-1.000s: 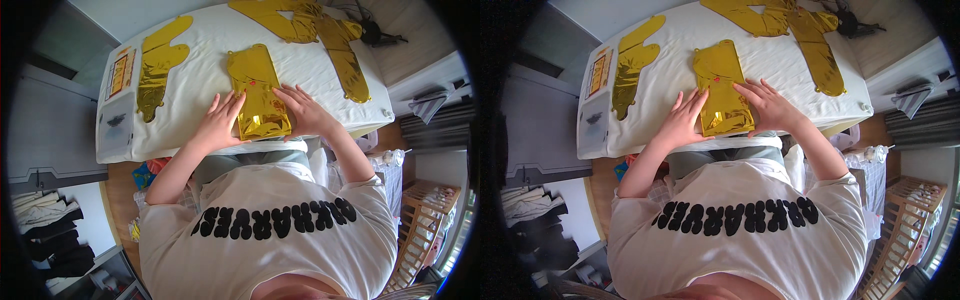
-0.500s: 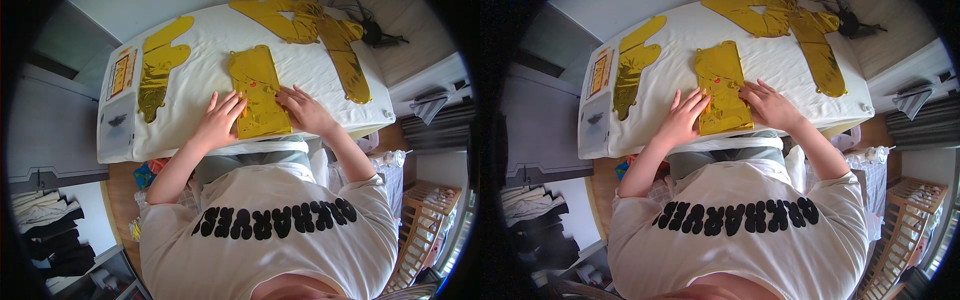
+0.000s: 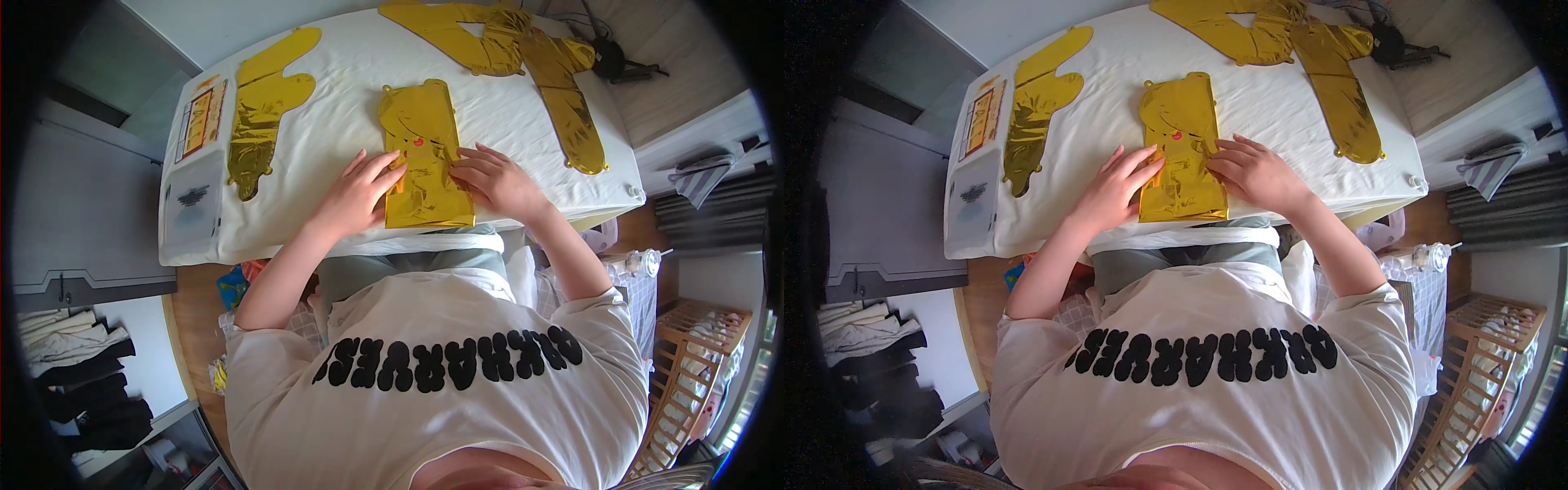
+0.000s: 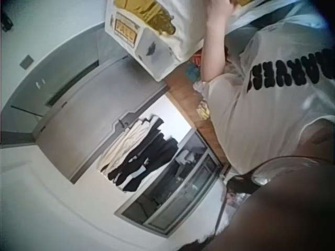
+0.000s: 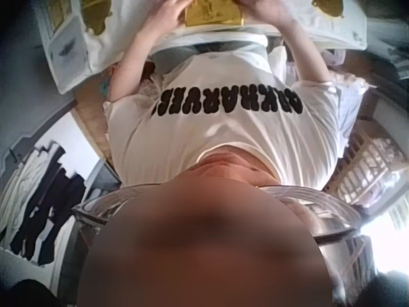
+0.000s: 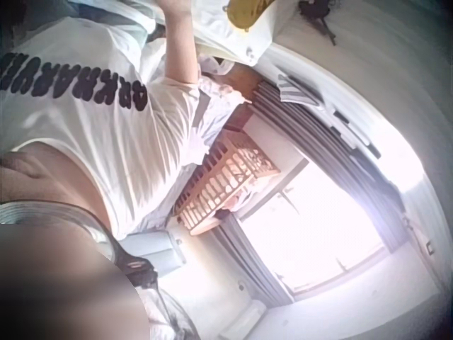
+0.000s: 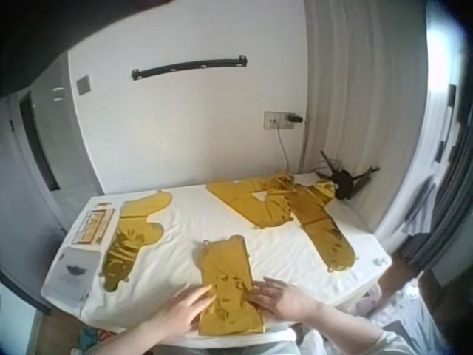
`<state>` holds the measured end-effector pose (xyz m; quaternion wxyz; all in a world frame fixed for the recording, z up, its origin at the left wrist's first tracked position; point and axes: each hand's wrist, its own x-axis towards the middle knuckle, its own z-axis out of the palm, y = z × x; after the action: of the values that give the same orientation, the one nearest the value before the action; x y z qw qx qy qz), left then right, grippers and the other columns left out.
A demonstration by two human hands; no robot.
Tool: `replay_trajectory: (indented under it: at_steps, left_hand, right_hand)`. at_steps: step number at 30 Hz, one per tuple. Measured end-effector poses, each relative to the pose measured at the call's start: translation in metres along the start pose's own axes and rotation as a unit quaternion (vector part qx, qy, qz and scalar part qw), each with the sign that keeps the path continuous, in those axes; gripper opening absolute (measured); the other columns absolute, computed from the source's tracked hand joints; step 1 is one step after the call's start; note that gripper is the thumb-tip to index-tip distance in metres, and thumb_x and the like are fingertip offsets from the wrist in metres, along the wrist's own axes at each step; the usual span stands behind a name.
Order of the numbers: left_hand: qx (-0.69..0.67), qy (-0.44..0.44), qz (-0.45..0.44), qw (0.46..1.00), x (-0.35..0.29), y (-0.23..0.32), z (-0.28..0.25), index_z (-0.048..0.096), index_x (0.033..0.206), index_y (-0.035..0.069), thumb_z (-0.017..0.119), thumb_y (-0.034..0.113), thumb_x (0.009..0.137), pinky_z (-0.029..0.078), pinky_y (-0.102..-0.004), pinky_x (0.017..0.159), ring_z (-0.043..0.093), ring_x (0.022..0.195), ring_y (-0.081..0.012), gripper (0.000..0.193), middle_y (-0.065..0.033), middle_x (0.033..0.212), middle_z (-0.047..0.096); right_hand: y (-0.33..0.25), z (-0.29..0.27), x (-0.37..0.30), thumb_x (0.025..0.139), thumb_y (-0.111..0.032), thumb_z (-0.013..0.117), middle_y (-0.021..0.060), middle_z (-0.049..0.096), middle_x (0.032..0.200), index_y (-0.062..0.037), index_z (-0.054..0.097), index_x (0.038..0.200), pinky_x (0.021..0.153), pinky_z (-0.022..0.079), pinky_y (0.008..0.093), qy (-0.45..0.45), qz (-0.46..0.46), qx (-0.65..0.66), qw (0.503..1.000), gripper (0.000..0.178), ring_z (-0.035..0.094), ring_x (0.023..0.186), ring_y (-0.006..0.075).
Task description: Folding gold metallic foil balloons on a white table.
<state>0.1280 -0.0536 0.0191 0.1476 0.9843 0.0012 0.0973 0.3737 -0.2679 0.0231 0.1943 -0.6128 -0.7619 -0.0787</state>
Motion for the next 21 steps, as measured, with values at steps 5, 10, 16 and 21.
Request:
replay_trajectory:
  at_steps: [5, 10, 16, 21]
  left_hand:
    - [0.026, 0.016, 0.017, 0.999, -0.001, -0.001, 0.000, 0.054, 0.147, 0.011, 0.076, 0.016, 0.083, 0.031, -0.0494, 0.123, 0.049, 0.141, -0.0263, 0.069, -0.0093, 0.153, 0.050]
    - [0.050, 0.041, 0.038, 0.997, 0.002, -0.007, 0.002, 0.057, 0.145, 0.011, 0.074, 0.016, 0.085, 0.036, -0.0461, 0.117, 0.052, 0.139, -0.0246, 0.063, -0.0073, 0.147, 0.058]
    - [0.046, 0.054, 0.042, 0.997, 0.003, -0.008, 0.001, 0.064, 0.139, 0.013, 0.074, 0.016, 0.085, 0.038, -0.0436, 0.113, 0.055, 0.135, -0.0232, 0.055, -0.0060, 0.142, 0.062]
    - [0.050, 0.061, 0.038, 0.996, 0.003, -0.008, 0.002, 0.066, 0.136, 0.014, 0.075, 0.015, 0.084, 0.040, -0.0422, 0.110, 0.057, 0.133, -0.0223, 0.053, -0.0046, 0.140, 0.064]
  right_hand:
    - [-0.009, -0.008, 0.007, 0.088, -0.013, 0.072, 0.0138, 0.070, 0.127, -0.0052, 0.067, 0.121, 0.108, 0.052, 0.0452, -0.012, 0.035, 0.073, 0.997, 0.035, 0.064, 0.124, 0.0330]
    - [-0.006, -0.001, 0.009, 0.086, -0.012, 0.073, 0.0143, 0.073, 0.118, -0.0022, 0.069, 0.114, 0.102, 0.055, 0.0429, 0.036, 0.015, 0.109, 0.993, 0.030, 0.068, 0.116, 0.0332]
    - [-0.010, -0.004, 0.011, 0.084, -0.011, 0.074, 0.0133, 0.073, 0.120, -0.0029, 0.069, 0.113, 0.101, 0.056, 0.0431, 0.041, 0.002, 0.111, 0.993, 0.030, 0.068, 0.114, 0.0327]
    - [-0.013, -0.008, 0.010, 0.084, -0.010, 0.074, 0.0119, 0.073, 0.122, -0.0081, 0.071, 0.117, 0.103, 0.056, 0.0436, -0.001, 0.017, 0.074, 0.997, 0.033, 0.068, 0.118, 0.0326]
